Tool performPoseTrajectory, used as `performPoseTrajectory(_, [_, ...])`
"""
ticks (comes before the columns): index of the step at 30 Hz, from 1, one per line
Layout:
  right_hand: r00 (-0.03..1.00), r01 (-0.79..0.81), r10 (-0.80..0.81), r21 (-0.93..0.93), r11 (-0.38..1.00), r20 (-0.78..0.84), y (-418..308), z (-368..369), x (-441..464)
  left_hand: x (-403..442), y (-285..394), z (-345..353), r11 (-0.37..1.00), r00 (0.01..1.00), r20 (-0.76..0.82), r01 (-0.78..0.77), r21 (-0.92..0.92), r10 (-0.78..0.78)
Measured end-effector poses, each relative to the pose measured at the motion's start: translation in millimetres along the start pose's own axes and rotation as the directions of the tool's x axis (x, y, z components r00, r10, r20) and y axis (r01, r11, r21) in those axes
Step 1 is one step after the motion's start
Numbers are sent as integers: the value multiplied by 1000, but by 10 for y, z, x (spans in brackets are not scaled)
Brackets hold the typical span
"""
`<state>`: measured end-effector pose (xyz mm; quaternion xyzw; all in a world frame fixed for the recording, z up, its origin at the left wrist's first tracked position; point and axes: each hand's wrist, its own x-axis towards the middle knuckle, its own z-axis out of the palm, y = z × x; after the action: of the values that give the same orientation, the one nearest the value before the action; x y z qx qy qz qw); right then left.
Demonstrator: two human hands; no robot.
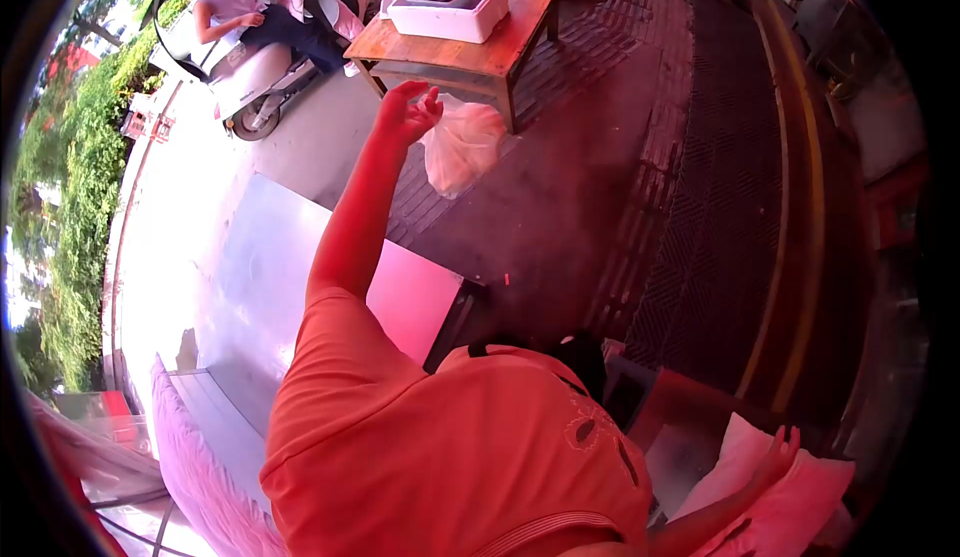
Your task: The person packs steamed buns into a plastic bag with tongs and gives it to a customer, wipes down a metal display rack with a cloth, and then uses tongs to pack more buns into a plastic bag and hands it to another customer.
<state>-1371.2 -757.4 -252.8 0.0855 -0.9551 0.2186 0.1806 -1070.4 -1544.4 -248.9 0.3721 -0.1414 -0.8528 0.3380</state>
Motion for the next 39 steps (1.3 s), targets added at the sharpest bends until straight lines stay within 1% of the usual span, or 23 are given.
performPoseTrajectory(1, [998,15,-17,32,999,61,-69,207,293,171,170,41,999,1000,-3,-30,34,30])
performPoseTrajectory(3, [975,22,-35,63,998,219,-159,696,867,621,642,13,998,1000,-12,-13,63,13])
performPoseTrajectory(4, [961,-68,14,184,981,276,-439,921,1099,651,790,90,986,991,-40,-122,111,127])
performPoseTrajectory(7, [880,-176,52,222,959,472,-1562,1827,1667,839,1445,-22,979,969,-146,-188,76,198])
performPoseTrajectory(9, [781,-195,-97,388,901,617,-2271,2751,1926,1000,1934,-131,969,947,-212,-224,104,242])
performPoseTrajectory(11, [621,-290,-190,448,846,760,-3278,3503,1992,1097,2422,-184,946,915,-256,-273,175,311])
performPoseTrajectory(12, [533,-245,-296,480,843,792,-3767,3851,2018,1104,2645,-188,932,904,-249,-303,197,347])
performPoseTrajectory(14, [356,-173,-445,526,832,821,-4632,4364,2003,1191,3107,-304,907,873,-270,-348,236,406])
performPoseTrajectory(16, [340,-179,-510,586,790,790,-5387,4864,1949,1354,3676,-384,889,855,-266,-384,250,445])
performPoseTrajectory(17, [328,-187,-519,593,783,789,-5600,5004,1877,1408,3865,-474,890,855,-274,-377,257,441])
performPoseTrajectory(19, [301,-342,-374,465,817,877,-5923,5364,1682,1628,4392,-639,897,879,-229,-361,255,419])
performPoseTrajectory(21, [220,-447,-230,308,840,948,-5962,5693,1526,1865,4866,-788,879,861,-228,-392,270,454])
performPoseTrajectory(24, [141,-454,-69,126,882,988,-6115,5916,1374,2203,5639,-1020,854,848,-204,-419,308,490])
performPoseTrajectory(26, [122,-522,35,34,852,992,-6358,6072,1378,2463,6169,-1159,851,836,-214,-443,283,506])
performPoseTrajectory(29, [185,-602,178,-32,798,966,-6743,6668,1443,2916,7044,-1383,839,824,-202,-471,274,529])
performPoseTrajectory(31, [199,-605,209,-48,795,958,-7084,7109,1498,3190,7462,-1521,833,806,-239,-476,284,542])
performPoseTrajectory(32, [216,-615,193,-20,789,957,-7443,7466,1483,3344,7640,-1582,803,785,-198,-532,269,587])
performPoseTrajectory(33, [218,-632,199,-17,775,955,-7632,7691,1363,3474,7794,-1669,816,788,-229,-516,260,571])
performPoseTrajectory(34, [204,-648,186,-10,762,961,-7942,7874,1245,3590,7963,-1752,832,794,-258,-492,257,550])
performPoseTrajectory(36, [138,-628,78,26,778,987,-8930,7981,994,3805,8408,-1865,839,782,-308,-482,253,542])
performPoseTrajectory(37, [90,-571,-11,60,819,996,-9470,7900,865,3931,8660,-2123,880,861,-218,-409,240,460])
performPoseTrajectory(38, [41,-508,-92,100,855,995,-10009,7812,787,4048,8833,-2215,883,855,-237,-413,225,461])
performPoseTrajectory(39, [27,-409,-190,185,894,981,-10482,7777,751,4154,8920,-2312,886,850,-259,-414,207,458])
